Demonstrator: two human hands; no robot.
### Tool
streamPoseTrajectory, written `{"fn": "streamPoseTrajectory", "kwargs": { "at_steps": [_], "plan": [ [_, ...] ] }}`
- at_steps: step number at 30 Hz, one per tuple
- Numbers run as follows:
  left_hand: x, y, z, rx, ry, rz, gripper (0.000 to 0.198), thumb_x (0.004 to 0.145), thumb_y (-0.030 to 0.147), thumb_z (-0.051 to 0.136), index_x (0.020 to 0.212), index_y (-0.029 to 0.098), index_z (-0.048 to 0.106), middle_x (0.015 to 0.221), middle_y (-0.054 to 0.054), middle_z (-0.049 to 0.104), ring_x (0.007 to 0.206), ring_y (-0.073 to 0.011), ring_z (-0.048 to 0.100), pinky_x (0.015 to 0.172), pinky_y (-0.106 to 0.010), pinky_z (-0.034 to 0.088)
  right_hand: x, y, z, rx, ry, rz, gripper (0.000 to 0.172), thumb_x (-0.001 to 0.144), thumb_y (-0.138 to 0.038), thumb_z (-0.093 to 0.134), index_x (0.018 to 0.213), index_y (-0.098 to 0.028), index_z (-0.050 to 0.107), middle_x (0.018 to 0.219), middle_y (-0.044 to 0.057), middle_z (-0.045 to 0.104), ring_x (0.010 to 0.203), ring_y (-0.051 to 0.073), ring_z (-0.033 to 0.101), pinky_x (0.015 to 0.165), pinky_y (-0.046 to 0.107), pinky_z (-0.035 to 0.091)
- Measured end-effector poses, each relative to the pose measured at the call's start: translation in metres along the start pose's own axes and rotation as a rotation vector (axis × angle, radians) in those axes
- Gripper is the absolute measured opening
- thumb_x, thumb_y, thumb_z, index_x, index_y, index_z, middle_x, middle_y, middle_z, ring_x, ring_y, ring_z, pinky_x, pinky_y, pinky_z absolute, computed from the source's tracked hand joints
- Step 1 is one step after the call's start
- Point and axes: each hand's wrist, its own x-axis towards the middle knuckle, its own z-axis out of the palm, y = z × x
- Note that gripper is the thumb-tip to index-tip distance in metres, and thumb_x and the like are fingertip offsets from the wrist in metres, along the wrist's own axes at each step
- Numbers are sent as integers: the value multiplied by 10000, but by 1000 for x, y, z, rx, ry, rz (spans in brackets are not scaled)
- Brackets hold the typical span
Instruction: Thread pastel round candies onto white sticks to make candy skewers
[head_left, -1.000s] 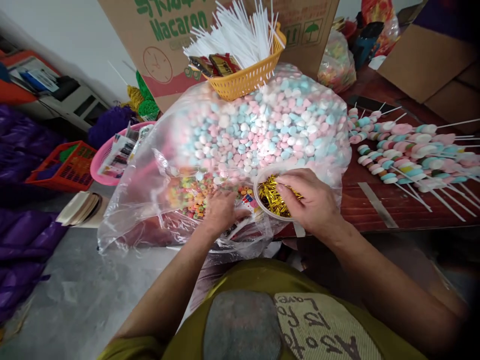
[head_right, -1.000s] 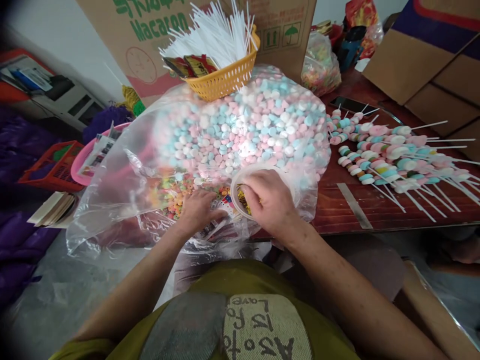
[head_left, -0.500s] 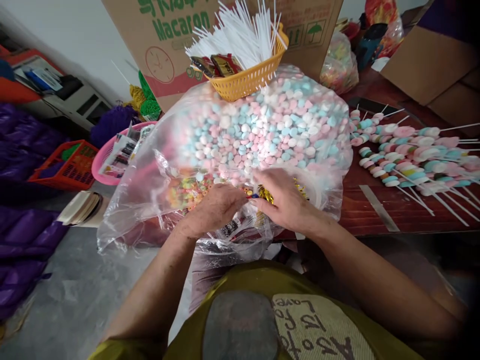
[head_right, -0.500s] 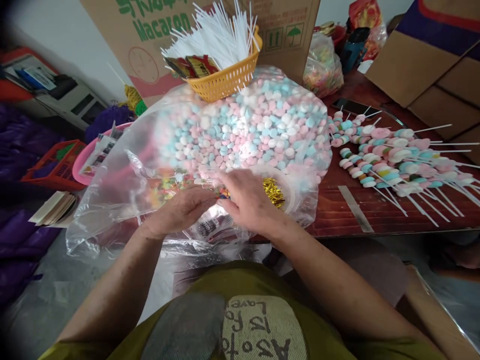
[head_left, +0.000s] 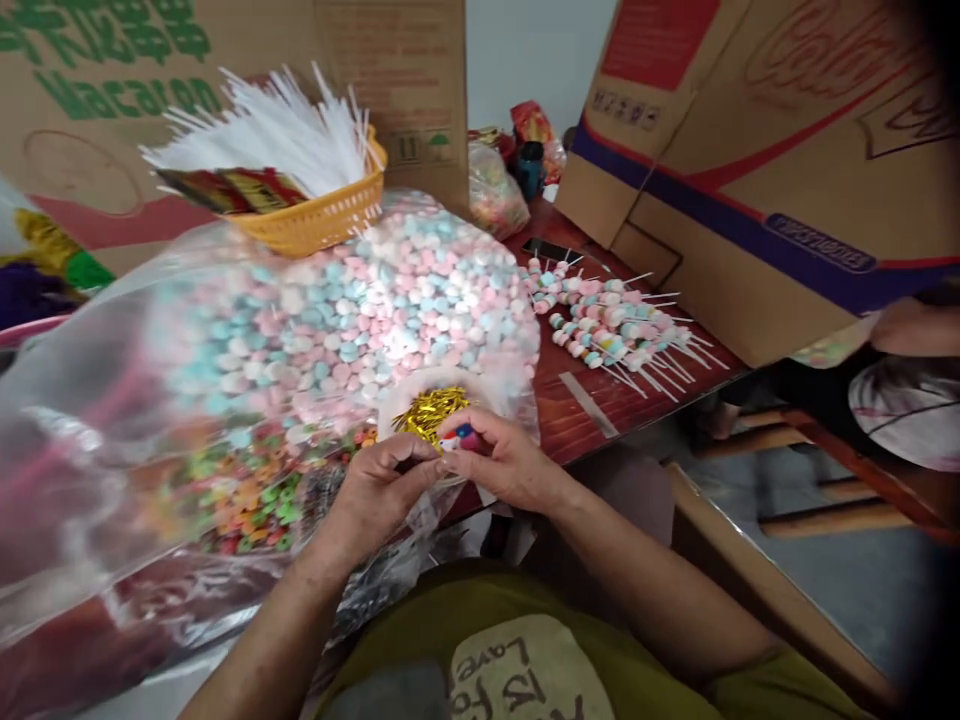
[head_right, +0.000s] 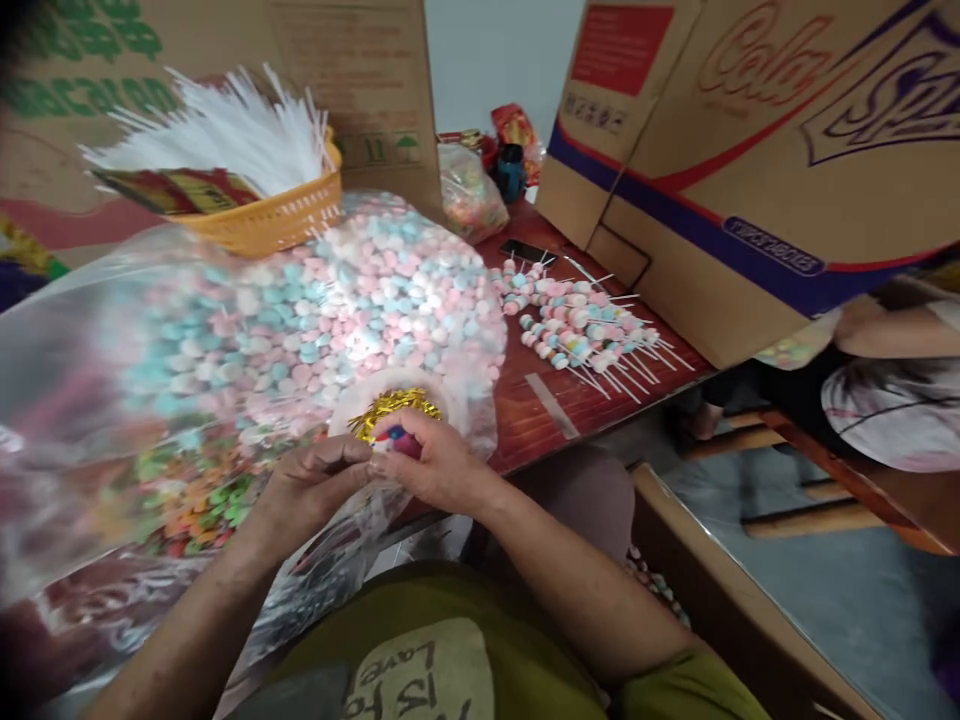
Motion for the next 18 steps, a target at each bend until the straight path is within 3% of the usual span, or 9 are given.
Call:
{"fn": "streamPoseTrajectory", "kwargs": {
  "at_steps": [3, 9, 13, 15, 18],
  "plan": [
    [9, 4, 1, 4, -71, 22, 170, 792, 295, 617, 698, 167, 676, 659, -10, 653, 621, -128, 554, 602, -230, 453, 0, 5, -6, 137, 53, -20, 235, 799, -411, 580, 798, -177, 560, 735, -2, 534, 683, 122, 476, 646, 254, 411],
    [18, -4, 11, 111, -71, 6, 197, 810, 352, 602, 726, 175, 626, 625, 6, 580, 582, -120, 513, 540, -217, 414, 0, 5, -19, -28, 133, -116, 210, 815, -345, 577, 700, -170, 553, 665, -15, 511, 640, 109, 454, 600, 233, 370],
    [26, -4, 17, 81, -48, 29, 220, 779, 338, 646, 655, 168, 581, 589, 22, 534, 529, -99, 472, 491, -200, 382, 2, 6, -25, -79, 212, -114, 307, 839, -364, 547, 610, -177, 465, 587, -34, 433, 572, 95, 396, 544, 225, 328],
    [31, 0, 17, 108, -9, 104, 257, 787, 311, 639, 592, 163, 561, 560, 23, 523, 517, -94, 467, 484, -192, 378, 3, 5, -27, -91, 232, -94, 324, 835, -408, 560, 626, -175, 477, 605, -30, 444, 589, 97, 401, 553, 226, 330],
    [35, 6, 14, 158, 7, 207, 250, 823, 285, 604, 603, 168, 587, 551, 23, 539, 510, -92, 481, 482, -183, 390, 7, 1, -30, -70, 169, -115, 268, 809, -441, 594, 832, -177, 560, 758, -5, 524, 693, 116, 462, 626, 231, 376]
  ]
}}
